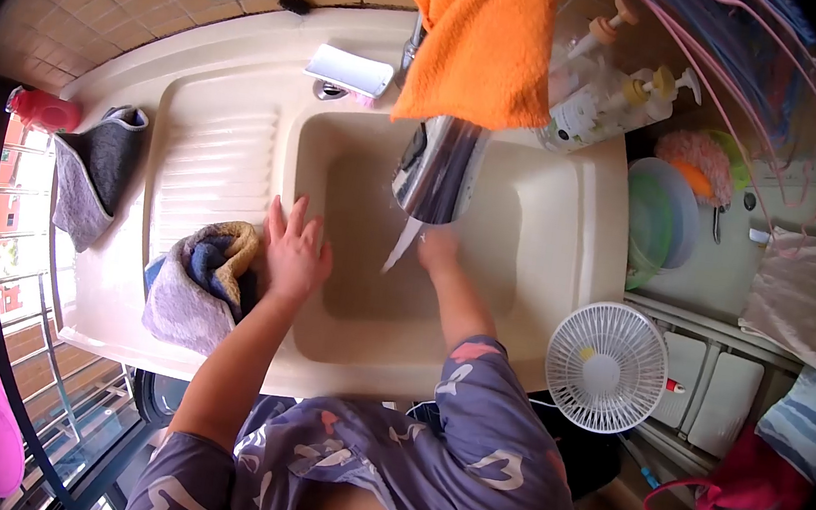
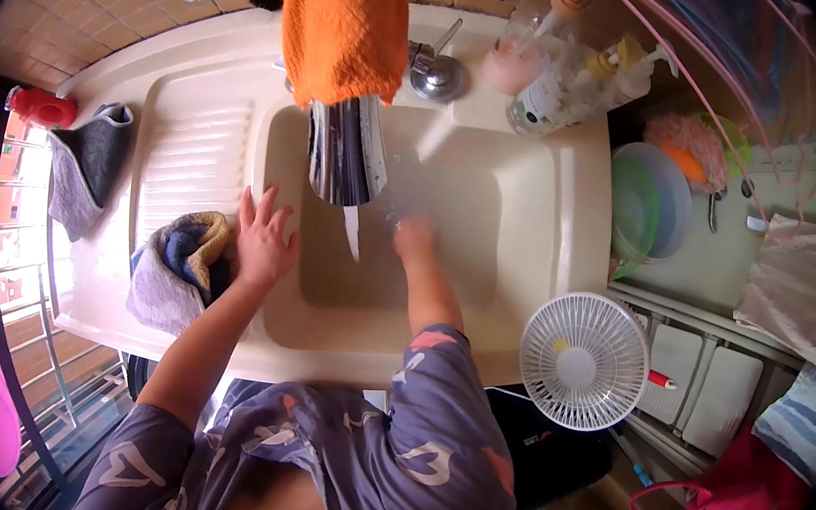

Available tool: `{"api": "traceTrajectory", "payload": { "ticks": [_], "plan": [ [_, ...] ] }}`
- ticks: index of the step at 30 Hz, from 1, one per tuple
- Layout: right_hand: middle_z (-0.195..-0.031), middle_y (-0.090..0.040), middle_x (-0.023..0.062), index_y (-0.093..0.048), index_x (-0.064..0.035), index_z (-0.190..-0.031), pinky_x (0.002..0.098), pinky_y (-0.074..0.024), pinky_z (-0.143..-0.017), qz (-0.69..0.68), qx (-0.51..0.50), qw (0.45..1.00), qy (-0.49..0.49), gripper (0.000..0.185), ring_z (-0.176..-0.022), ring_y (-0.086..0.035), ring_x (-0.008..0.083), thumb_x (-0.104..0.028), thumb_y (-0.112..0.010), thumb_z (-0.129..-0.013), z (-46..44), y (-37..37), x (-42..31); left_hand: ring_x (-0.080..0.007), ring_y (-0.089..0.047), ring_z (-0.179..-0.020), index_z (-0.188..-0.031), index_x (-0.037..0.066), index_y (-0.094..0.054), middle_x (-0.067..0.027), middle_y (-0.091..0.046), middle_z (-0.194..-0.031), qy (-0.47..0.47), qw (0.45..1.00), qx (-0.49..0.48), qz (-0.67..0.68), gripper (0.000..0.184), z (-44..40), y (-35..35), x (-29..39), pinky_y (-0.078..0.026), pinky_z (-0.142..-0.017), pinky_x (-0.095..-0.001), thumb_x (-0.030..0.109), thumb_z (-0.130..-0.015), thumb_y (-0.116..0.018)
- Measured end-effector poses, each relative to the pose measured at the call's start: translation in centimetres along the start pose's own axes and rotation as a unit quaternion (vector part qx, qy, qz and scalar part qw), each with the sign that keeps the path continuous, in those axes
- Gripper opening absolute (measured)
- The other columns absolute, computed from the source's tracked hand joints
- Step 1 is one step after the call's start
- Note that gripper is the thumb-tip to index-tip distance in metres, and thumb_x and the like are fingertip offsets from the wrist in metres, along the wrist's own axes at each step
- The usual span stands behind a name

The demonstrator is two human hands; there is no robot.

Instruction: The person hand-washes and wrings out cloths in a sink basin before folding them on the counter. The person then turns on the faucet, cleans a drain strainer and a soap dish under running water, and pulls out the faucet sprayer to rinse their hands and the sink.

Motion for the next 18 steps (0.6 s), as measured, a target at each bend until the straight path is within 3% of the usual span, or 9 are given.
{"api": "traceTrajectory", "payload": {
  "ticks": [3,5,9,12,13,14,15,16,18],
  "plan": [
    [-0.115,-0.063,0.0138,-0.062,-0.0094,-0.113,0.0471,-0.0501,-0.088,-0.242,0.211,0.939,-0.121,0.027,-0.108,-0.06,0.0323,-0.018,-0.053,-0.089,1.1,1.5,0.0,-0.0508,-0.028,-0.135,-0.107,0.007,-0.066,-0.016,-0.045,-0.14,0.009,1.0,-0.001,-0.003,0.04,-0.1,0.0,0.0,-0.027,-0.111,-0.0576,0.017,-0.068,-0.072],
    [-0.109,-0.062,0.0113,-0.06,-0.0094,-0.107,0.0457,-0.0506,-0.086,-0.024,0.289,0.956,-0.049,0.021,-0.103,-0.06,0.0305,-0.017,-0.052,-0.089,-0.7,-0.4,0.8,-0.0482,-0.02,-0.14,-0.112,0.006,-0.065,-0.0148,-0.04,-0.145,0.018,0.999,-0.043,-0.004,0.042,0.1,-0.2,-0.3,-0.022,-0.113,-0.0581,0.025,-0.075,-0.066],
    [-0.113,-0.062,0.0104,-0.059,-0.0074,-0.109,0.0446,-0.0508,-0.086,-0.037,0.377,0.925,-0.026,0.022,-0.105,-0.06,0.029,-0.015,-0.048,-0.091,-3.7,-3.0,1.6,-0.048,-0.019,-0.14,-0.113,0.006,-0.063,-0.0149,-0.039,-0.145,0.028,0.998,-0.062,-0.009,0.043,0.1,0.0,-0.2,-0.022,-0.113,-0.0582,0.027,-0.076,-0.066],
    [-0.113,-0.062,0.0112,-0.057,-0.0059,-0.115,0.0446,-0.0485,-0.091,-0.501,0.418,0.757,-0.039,0.027,-0.107,-0.059,0.0301,-0.014,-0.048,-0.091,-7.6,-8.2,3.3,-0.0485,-0.019,-0.14,-0.111,0.005,-0.063,-0.0151,-0.04,-0.144,0.015,0.999,-0.05,-0.015,0.042,0.2,-0.1,-0.3,-0.022,-0.113,-0.0584,0.026,-0.075,-0.067],
    [-0.116,-0.062,0.0123,-0.056,-0.0054,-0.118,0.0445,-0.0478,-0.093,-0.22,0.46,0.86,-0.029,0.029,-0.11,-0.058,0.0305,-0.015,-0.048,-0.092,-7.9,-9.6,3.8,-0.0485,-0.019,-0.14,-0.111,0.005,-0.063,-0.0151,-0.04,-0.144,0.017,0.999,-0.048,-0.018,0.042,0.1,-0.1,-0.4,-0.022,-0.113,-0.0584,0.026,-0.075,-0.067],
    [-0.118,-0.061,0.0135,-0.056,-0.0049,-0.12,0.0443,-0.047,-0.095,0.082,0.462,0.883,-0.017,0.031,-0.114,-0.056,0.031,-0.015,-0.048,-0.092,-8.2,-10.4,3.5,-0.0487,-0.02,-0.14,-0.111,0.005,-0.063,-0.0153,-0.041,-0.144,0.016,0.999,-0.048,-0.015,0.042,0.1,-0.1,-0.4,-0.021,-0.113,-0.0584,0.026,-0.075,-0.067],
    [-0.13,-0.055,0.0157,-0.054,-0.0045,-0.129,0.0449,-0.0417,-0.103,0.04,0.318,0.945,-0.07,0.038,-0.123,-0.051,0.0321,-0.017,-0.048,-0.094,-8.5,-10.4,3.4,-0.0489,-0.02,-0.139,-0.111,0.005,-0.063,-0.0154,-0.041,-0.143,0.014,0.999,-0.05,-0.011,0.042,0.2,-0.1,-0.4,-0.021,-0.113,-0.0583,0.026,-0.075,-0.066],
    [-0.13,-0.055,0.0157,-0.054,-0.0045,-0.129,0.0449,-0.0417,-0.103,0.04,0.317,0.945,-0.069,0.038,-0.123,-0.051,0.0321,-0.017,-0.048,-0.094,-7.9,-9.6,3.3,-0.0489,-0.02,-0.139,-0.111,0.005,-0.063,-0.0154,-0.041,-0.143,0.015,0.999,-0.05,-0.011,0.042,0.3,0.1,-0.2,-0.021,-0.113,-0.0583,0.026,-0.075,-0.066],
    [-0.138,-0.049,0.0164,-0.05,-0.0041,-0.134,0.0437,-0.0373,-0.108,-0.373,0.269,0.885,-0.069,0.042,-0.126,-0.048,0.0313,-0.017,-0.047,-0.095,-7.9,-9.3,4.1,-0.0492,-0.021,-0.139,-0.109,0.004,-0.064,-0.0159,-0.042,-0.143,0.018,0.998,-0.058,-0.009,0.041,0.0,0.4,0.0,-0.02,-0.114,-0.0584,0.026,-0.075,-0.066]
  ]
}}
Point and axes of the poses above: each hand's wrist, its own z-axis away from the middle knuckle, its own y-axis out of the back of the hand, x = y × z, the point moved 2 cm from there along -z, towards the middle knuckle
